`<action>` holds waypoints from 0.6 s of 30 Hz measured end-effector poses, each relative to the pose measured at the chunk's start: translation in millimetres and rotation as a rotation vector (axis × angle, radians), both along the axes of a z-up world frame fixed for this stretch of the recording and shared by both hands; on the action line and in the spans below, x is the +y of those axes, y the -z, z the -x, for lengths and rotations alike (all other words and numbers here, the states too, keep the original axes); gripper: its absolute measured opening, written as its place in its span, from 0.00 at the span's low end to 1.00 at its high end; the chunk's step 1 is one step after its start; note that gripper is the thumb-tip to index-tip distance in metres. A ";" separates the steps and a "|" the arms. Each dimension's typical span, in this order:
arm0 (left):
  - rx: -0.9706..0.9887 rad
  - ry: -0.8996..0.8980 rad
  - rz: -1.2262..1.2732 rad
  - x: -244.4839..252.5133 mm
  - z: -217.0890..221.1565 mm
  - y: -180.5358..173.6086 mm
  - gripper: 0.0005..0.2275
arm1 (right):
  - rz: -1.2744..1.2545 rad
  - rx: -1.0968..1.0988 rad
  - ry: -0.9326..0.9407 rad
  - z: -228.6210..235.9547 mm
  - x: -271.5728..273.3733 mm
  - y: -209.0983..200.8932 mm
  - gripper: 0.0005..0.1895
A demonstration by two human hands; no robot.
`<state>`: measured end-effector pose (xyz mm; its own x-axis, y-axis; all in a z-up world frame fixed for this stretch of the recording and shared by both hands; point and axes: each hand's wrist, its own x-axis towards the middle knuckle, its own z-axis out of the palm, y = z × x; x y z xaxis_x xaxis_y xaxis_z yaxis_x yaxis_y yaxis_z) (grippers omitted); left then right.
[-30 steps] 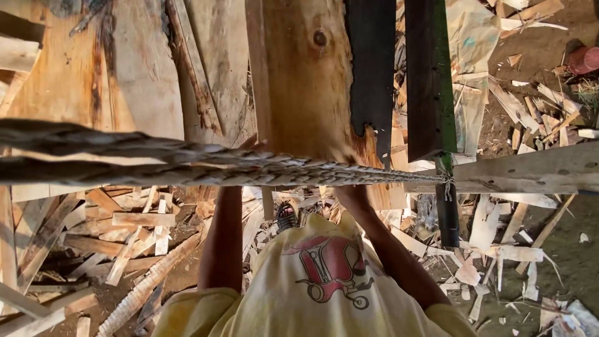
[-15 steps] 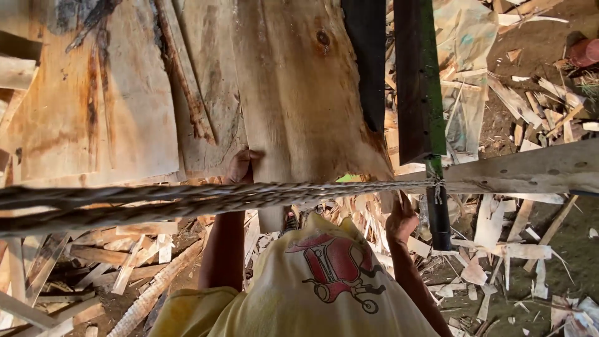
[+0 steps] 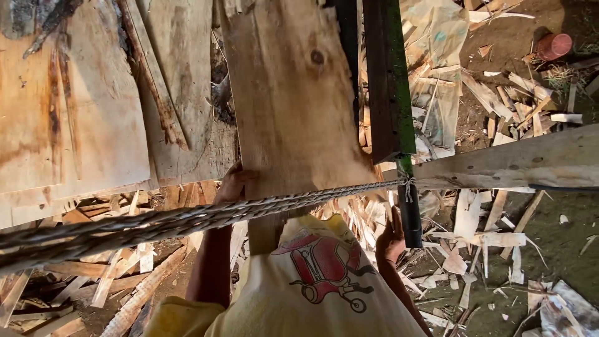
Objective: Using a lever-operated machine to shave or split thin strips of wood.
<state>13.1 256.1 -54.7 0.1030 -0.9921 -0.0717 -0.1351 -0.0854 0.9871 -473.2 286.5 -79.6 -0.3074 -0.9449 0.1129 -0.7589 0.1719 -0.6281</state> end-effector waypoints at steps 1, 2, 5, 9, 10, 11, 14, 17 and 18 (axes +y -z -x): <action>-0.042 0.018 0.039 6.3 5.9 -17.6 0.21 | -0.210 -0.150 0.108 2.6 2.5 -3.3 0.22; -0.038 0.013 0.037 7.3 4.7 -0.2 0.21 | -0.212 -0.146 0.104 6.7 8.7 1.6 0.22; 0.278 -0.052 -0.041 16.7 -0.5 48.0 0.14 | 0.207 -0.198 -0.108 14.3 27.8 11.4 0.19; -0.298 0.088 0.275 -2.2 -4.8 64.9 0.12 | 0.181 -0.323 0.000 10.4 33.7 13.6 0.22; -0.327 0.076 0.247 -9.8 -4.2 60.1 0.13 | 0.167 -0.288 0.027 9.3 33.9 14.2 0.22; -0.325 0.083 0.249 -15.5 -4.6 65.3 0.13 | 0.169 -0.285 0.034 8.1 30.9 5.9 0.22; -0.090 0.016 0.056 -32.2 -5.3 76.0 0.14 | -0.070 -0.100 0.100 5.8 20.0 -17.6 0.20; 0.132 0.012 0.067 -44.6 0.6 66.4 0.14 | -0.634 0.114 0.034 27.3 6.4 -27.0 0.25; 0.142 -0.016 -0.001 -50.7 3.0 56.5 0.17 | -0.549 0.000 -0.275 44.9 0.1 -20.6 0.30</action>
